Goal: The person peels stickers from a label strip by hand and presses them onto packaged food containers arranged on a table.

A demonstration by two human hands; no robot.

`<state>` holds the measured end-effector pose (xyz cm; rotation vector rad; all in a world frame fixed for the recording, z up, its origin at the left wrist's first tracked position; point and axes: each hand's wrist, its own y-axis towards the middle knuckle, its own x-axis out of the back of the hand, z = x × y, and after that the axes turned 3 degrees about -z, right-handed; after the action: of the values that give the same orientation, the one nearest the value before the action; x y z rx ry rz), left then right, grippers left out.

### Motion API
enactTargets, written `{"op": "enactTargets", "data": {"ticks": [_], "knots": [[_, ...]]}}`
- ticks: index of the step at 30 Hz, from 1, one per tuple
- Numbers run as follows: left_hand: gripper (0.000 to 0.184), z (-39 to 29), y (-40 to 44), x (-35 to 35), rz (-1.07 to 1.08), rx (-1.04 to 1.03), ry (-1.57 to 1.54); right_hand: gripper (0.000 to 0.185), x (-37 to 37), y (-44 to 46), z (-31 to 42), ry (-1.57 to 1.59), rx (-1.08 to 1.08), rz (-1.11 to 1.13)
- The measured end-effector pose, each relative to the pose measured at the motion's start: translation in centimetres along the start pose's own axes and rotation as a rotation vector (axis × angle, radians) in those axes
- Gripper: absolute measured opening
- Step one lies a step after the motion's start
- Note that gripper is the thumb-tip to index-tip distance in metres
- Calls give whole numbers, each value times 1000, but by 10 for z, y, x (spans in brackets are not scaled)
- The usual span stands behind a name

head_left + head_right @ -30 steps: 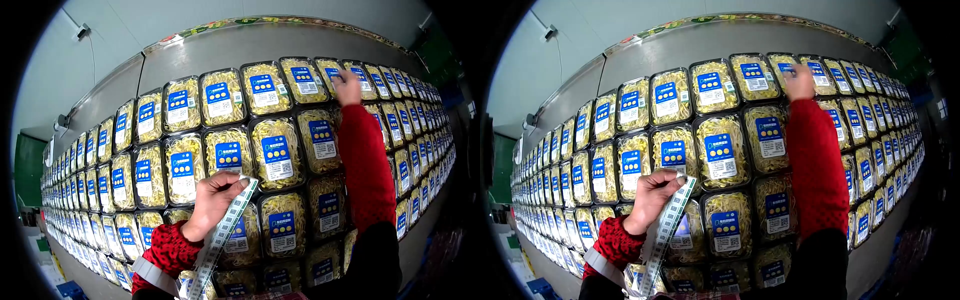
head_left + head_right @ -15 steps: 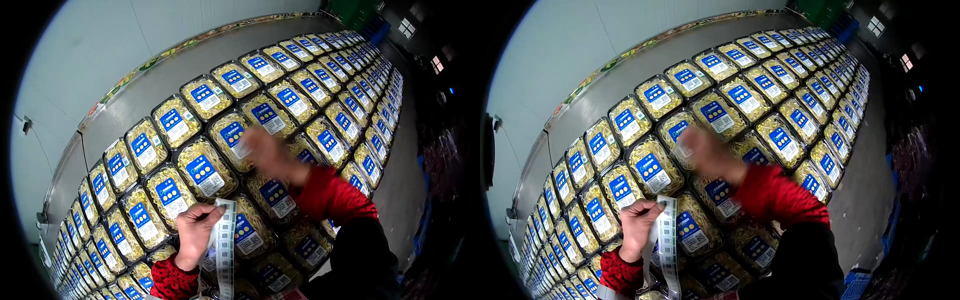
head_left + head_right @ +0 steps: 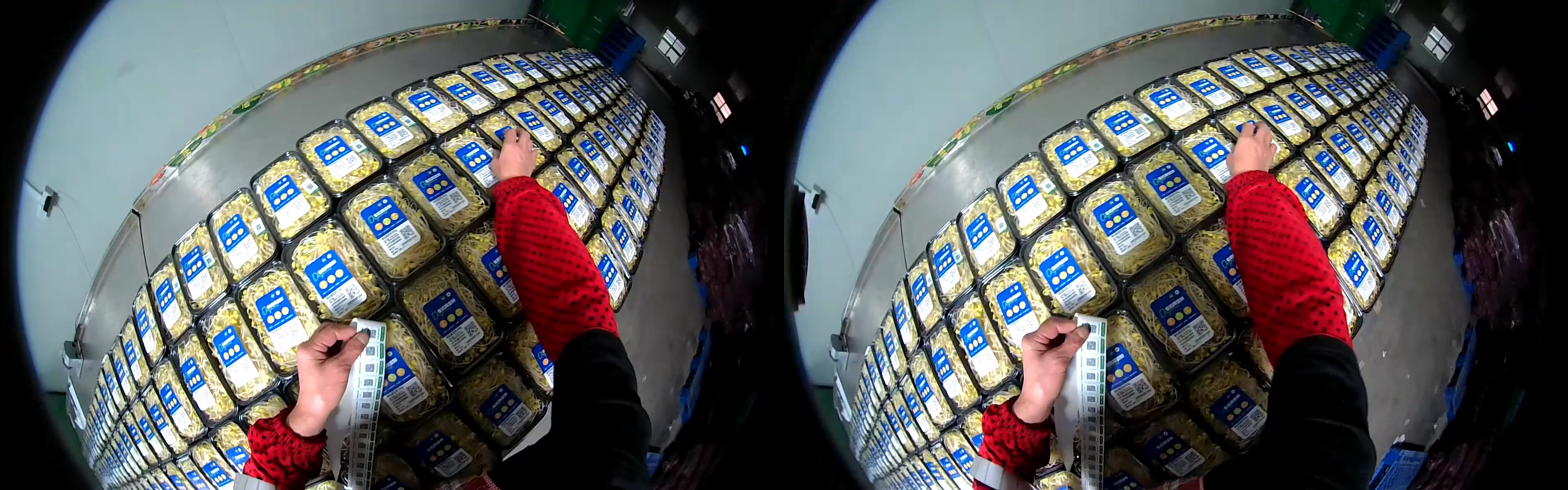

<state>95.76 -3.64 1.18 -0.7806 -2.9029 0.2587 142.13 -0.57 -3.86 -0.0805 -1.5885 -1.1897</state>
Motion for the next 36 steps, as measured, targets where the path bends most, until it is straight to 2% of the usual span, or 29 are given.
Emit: {"op": "enactTargets", "data": {"ticks": [1, 2, 3, 5, 6, 8, 11, 14, 15, 17, 18, 19, 20, 22, 24, 26, 28, 29, 30, 32, 33, 34, 35, 36], "knots": [[8, -2, 0, 1, -14, -44, -3, 33, 15, -9, 11, 173, 78, 65], [9, -4, 1, -1, -32, -86, -11, 30, 44, -26, 32, 524, 134, 389], [9, -5, 0, -3, -37, -82, -18, 22, 59, -61, 53, 870, 450, 525], [10, -9, 1, -5, -35, -135, -21, 18, 168, -115, 111, 1202, 388, 972], [10, -10, -1, -6, -30, -136, -21, 20, 187, -132, 122, 1292, 387, 1115], [9, -12, -4, -5, -10, -92, -36, 17, 196, -157, 129, 1354, 461, 899], [10, -13, -9, -8, -38, -59, -21, 15, 209, -166, 126, 1312, 423, 817], [11, -15, -14, -17, -46, 24, -61, 13, 220, -172, 120, 1167, 446, 917], [10, -9, -15, -18, -9, -9, -24, 12, 206, -171, 115, 1219, 497, 888], [9, -2, -20, -16, 54, -97, 126, 14, 164, -128, 98, 1179, 468, 502], [9, -1, -23, -16, 63, -92, 122, 13, 156, -92, 83, 1178, 199, 682], [9, 0, -25, -17, 50, -65, 76, 15, 106, -66, 58, 1059, 347, 382], [9, 1, -24, -17, 35, -42, 31, 13, 95, -40, 42, 914, 274, 522], [8, -2, -23, -15, 45, -26, 13, 12, 48, -22, 19, 751, 190, 579], [8, -4, -24, -13, 61, 133, -131, 14, 29, -22, 18, 639, 179, 591], [9, 2, -21, -10, 71, 65, -77, 17, 20, -29, 23, 530, 168, 602], [9, 4, -18, -10, 57, -40, -79, 21, 14, -47, 26, 341, 220, 359], [8, -1, -19, -10, 57, -11, -117, 16, 14, -50, 28, 286, 248, 287], [8, -3, -17, -9, 45, -5, -118, 19, 24, -51, 35, 133, 254, 307], [8, -5, -17, -4, 22, -67, -1, 21, 46, -59, 50, 174, 244, -13], [9, -3, -17, -4, 18, -23, -60, 23, 76, -65, 65, 371, 244, 238], [9, -4, -18, -4, 12, -38, -62, 28, 96, -85, 81, 620, 351, 346], [9, -5, -16, -3, 3, -75, -27, 30, 135, -98, 100, 903, 346, 877], [9, -5, -16, -3, 2, -114, 9, 22, 171, -115, 120, 1263, 498, 888]]}}
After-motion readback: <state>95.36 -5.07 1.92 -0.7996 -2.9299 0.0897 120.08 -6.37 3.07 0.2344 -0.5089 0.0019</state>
